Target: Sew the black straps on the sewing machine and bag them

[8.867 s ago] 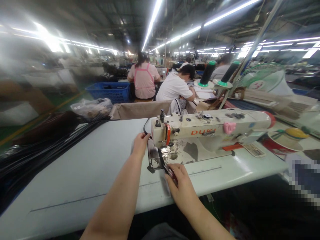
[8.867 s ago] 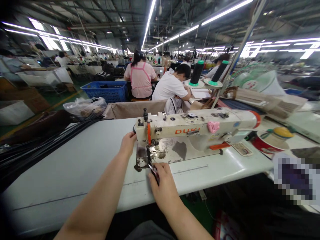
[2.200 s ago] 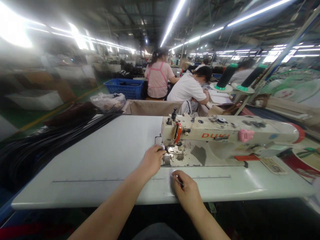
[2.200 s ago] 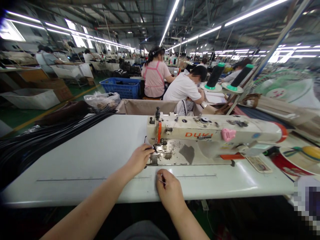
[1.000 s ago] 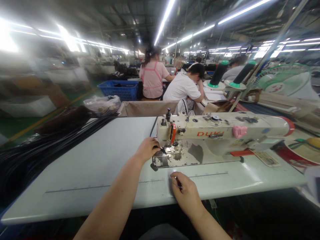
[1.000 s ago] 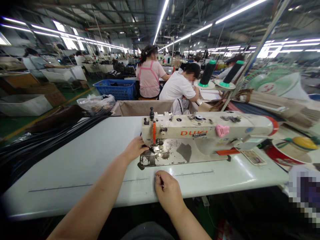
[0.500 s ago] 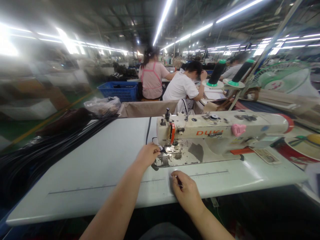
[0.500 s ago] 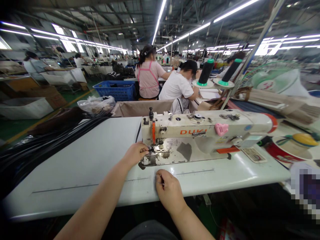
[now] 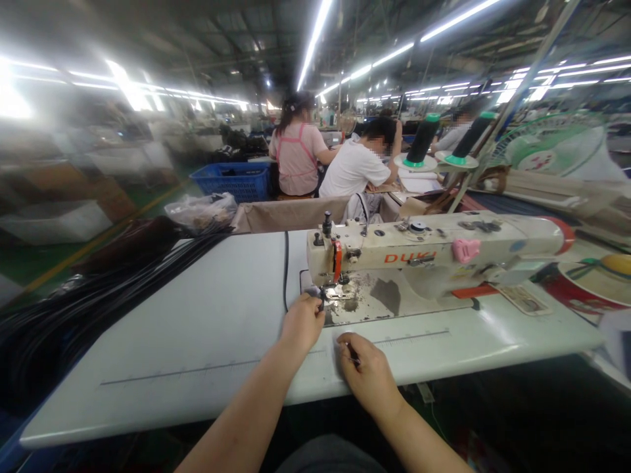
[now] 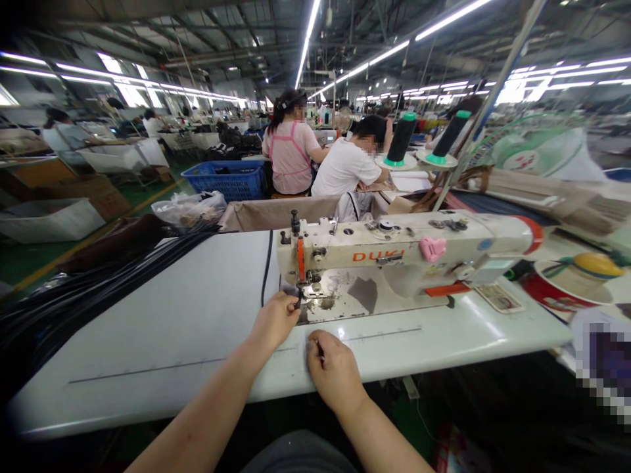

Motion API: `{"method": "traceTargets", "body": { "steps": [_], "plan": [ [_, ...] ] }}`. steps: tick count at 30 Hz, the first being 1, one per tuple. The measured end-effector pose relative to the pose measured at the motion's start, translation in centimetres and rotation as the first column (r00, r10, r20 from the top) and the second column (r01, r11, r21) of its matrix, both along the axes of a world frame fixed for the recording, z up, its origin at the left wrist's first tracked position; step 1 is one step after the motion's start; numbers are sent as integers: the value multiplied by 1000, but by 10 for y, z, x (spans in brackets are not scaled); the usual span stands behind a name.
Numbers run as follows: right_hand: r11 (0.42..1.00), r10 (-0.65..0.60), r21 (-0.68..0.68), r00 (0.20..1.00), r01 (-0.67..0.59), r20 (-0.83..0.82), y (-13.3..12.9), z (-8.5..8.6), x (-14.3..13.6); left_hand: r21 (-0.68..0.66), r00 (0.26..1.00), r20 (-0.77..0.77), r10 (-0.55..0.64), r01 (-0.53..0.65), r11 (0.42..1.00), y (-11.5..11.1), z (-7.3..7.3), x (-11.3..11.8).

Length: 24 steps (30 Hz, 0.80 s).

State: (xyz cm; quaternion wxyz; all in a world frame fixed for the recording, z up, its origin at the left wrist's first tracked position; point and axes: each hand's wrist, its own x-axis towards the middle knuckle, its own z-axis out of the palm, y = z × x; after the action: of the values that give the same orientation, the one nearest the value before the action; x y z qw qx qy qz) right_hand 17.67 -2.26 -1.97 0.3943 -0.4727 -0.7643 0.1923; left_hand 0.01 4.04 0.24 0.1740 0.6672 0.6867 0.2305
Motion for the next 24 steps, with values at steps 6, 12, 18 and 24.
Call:
{"method": "traceTargets", "body": {
  "steps": [6, 12, 18, 24],
  "plan": [
    [999, 13, -37, 999, -14, -38, -2, 3, 1, -88, 1000, 17, 8, -7, 996, -13, 7, 18],
    [975, 47, -207, 987, -79, -155, 1, 9, 7, -146, 998, -62, -21, 11, 989, -16, 18, 24],
    [969, -60, -245, 954, -15, -295, -6, 12, 49, -213, 977, -171, -126, 88, 973, -20, -8, 13],
    [837, -540, -202, 828, 509, -150, -10, -6, 137, -43, 904, -330, -272, 273, 961, -18, -39, -10]
  ]
}}
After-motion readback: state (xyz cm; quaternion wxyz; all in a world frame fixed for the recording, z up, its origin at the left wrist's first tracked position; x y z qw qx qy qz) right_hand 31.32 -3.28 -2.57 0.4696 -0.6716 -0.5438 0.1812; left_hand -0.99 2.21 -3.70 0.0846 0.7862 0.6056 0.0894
